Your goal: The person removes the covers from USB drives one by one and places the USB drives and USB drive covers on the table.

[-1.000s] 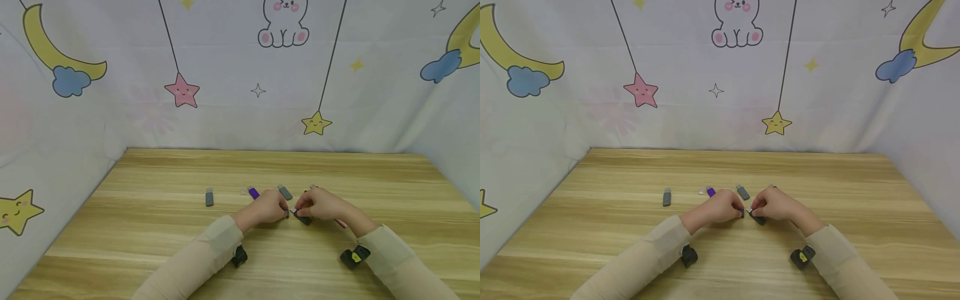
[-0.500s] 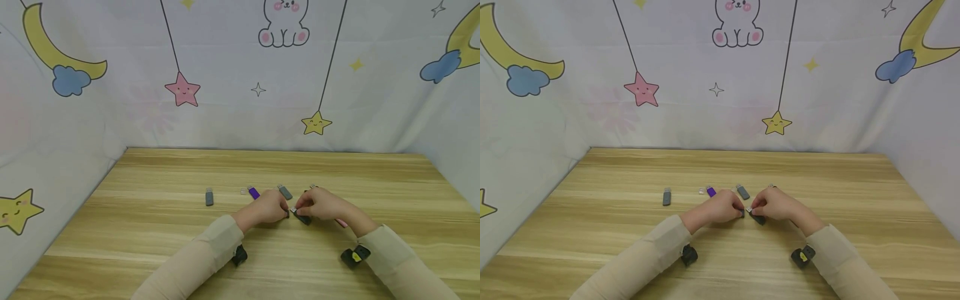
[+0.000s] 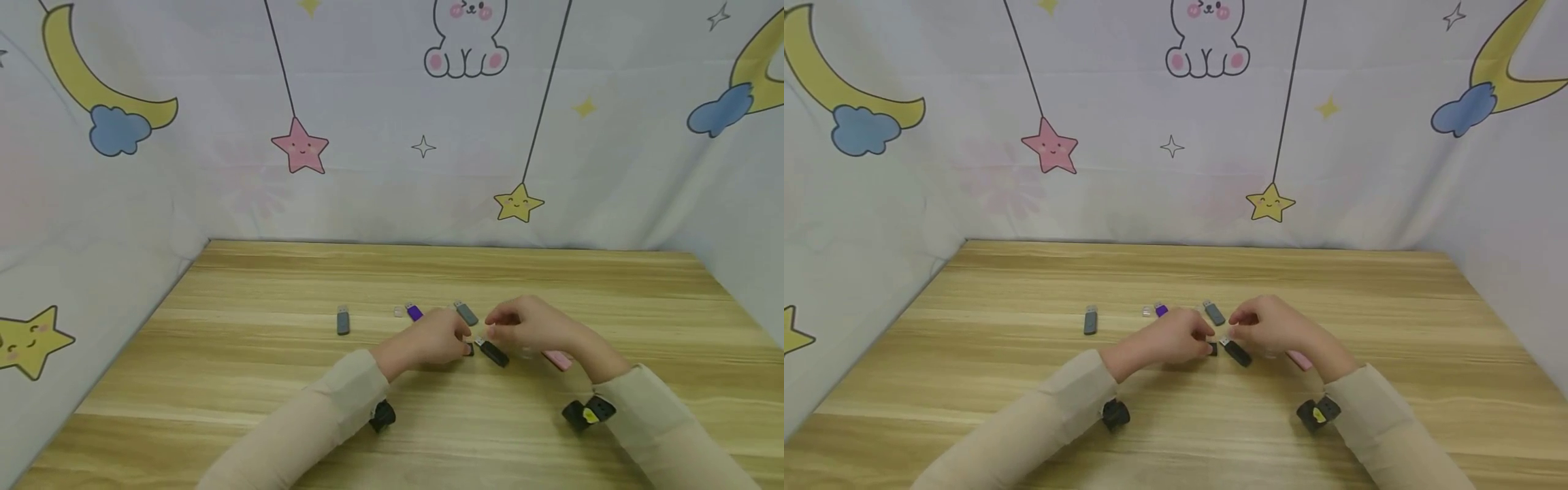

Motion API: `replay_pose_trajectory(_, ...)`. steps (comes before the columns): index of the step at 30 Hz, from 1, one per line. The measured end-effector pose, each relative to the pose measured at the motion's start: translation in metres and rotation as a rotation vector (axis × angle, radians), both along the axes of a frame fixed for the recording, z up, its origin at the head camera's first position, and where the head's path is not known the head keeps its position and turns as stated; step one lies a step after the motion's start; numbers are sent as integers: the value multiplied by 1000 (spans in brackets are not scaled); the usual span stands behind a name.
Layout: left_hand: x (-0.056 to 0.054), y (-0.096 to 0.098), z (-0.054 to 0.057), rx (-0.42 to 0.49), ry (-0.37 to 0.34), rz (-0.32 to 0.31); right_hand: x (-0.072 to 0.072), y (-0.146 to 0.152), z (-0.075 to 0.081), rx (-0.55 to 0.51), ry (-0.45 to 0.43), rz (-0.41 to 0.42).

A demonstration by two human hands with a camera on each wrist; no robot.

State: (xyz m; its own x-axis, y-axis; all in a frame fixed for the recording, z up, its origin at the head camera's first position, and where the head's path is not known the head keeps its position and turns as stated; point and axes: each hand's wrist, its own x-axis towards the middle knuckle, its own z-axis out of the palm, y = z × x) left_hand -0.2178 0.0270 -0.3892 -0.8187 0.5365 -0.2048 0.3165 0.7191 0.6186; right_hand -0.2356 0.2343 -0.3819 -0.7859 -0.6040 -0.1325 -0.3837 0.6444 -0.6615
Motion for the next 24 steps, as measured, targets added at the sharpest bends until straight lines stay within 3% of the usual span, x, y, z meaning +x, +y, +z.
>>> replay_pose_trajectory(9, 8, -22, 17, 80, 118, -65, 6, -9, 16, -61, 70, 15)
replay_pose_trajectory(17, 18, -55, 33, 95, 163, -40, 9, -25, 28, -89, 100, 20)
replay_pose_trajectory(24, 20, -83, 44, 144, 232, 17, 8, -44, 35, -105, 95, 30)
